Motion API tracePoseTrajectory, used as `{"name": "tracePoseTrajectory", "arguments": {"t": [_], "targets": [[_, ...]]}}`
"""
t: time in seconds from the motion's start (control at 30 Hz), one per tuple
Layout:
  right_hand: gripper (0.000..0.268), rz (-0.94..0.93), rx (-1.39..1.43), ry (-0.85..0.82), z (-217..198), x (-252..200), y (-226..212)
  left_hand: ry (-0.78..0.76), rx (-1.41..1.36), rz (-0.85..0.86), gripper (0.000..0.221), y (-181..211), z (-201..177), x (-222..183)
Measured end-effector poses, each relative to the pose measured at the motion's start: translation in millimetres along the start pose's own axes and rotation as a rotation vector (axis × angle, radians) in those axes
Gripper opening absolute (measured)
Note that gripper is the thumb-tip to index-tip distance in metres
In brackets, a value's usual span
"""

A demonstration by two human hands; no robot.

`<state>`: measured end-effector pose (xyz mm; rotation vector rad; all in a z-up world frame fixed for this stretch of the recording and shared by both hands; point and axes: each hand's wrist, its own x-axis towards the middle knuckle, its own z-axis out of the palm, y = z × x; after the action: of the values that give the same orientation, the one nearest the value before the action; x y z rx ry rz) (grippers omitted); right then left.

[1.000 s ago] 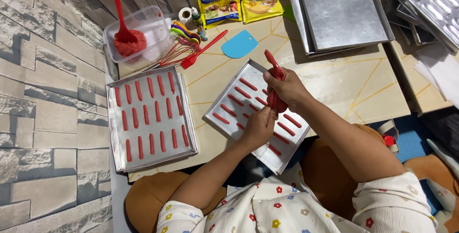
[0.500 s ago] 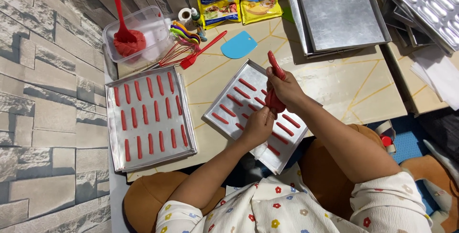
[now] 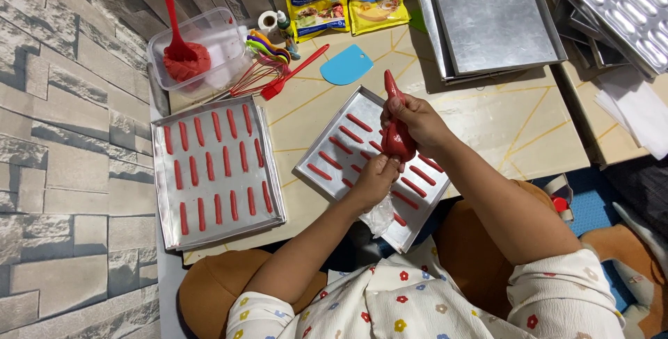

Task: Piping red batter from a pastry bag onto metal trays in straight lines.

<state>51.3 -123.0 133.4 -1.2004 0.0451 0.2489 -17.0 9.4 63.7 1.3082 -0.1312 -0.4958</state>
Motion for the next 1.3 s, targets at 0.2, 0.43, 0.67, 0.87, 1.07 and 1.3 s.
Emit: {"name": "tracePoseTrajectory", "arguments": {"t": [0.2, 0.43, 0.67, 0.87, 1.07, 1.3], "targets": [[0.031, 0.046, 0.020, 0.006, 10.5, -9.3, -17.1, -0.076, -0.170, -0.152, 0.027, 9.3, 1.4, -3.3], [0.036, 0.070, 0.125, -0.041, 0.6, -4.3, -19.9, -0.168, -0.244, -0.193, 0.023, -2.1, -2.9, -1.2], [0.018, -0.038, 0.008, 0.004, -8.1, 3.3, -3.7, -0.198, -0.293, -0.248, 0.019, -8.7, -2.3, -0.2], [0.022, 0.044, -0.053, 0.047, 0.3, 0.5, -12.1, -0.217, -0.354, -0.274, 0.018, -6.5, 2.5, -2.9], [0.029, 0.217, -0.097, -0.037, -3.0, 5.1, -24.3, -0.261, -0.416, -0.291, 0.018, -7.3, 13.5, -5.3], [0.024, 0.296, -0.345, -0.024, -29.0, 25.6, -5.2, -0.258, -0.489, -0.300, 0.014, -23.0, 34.6, 10.5]]}}
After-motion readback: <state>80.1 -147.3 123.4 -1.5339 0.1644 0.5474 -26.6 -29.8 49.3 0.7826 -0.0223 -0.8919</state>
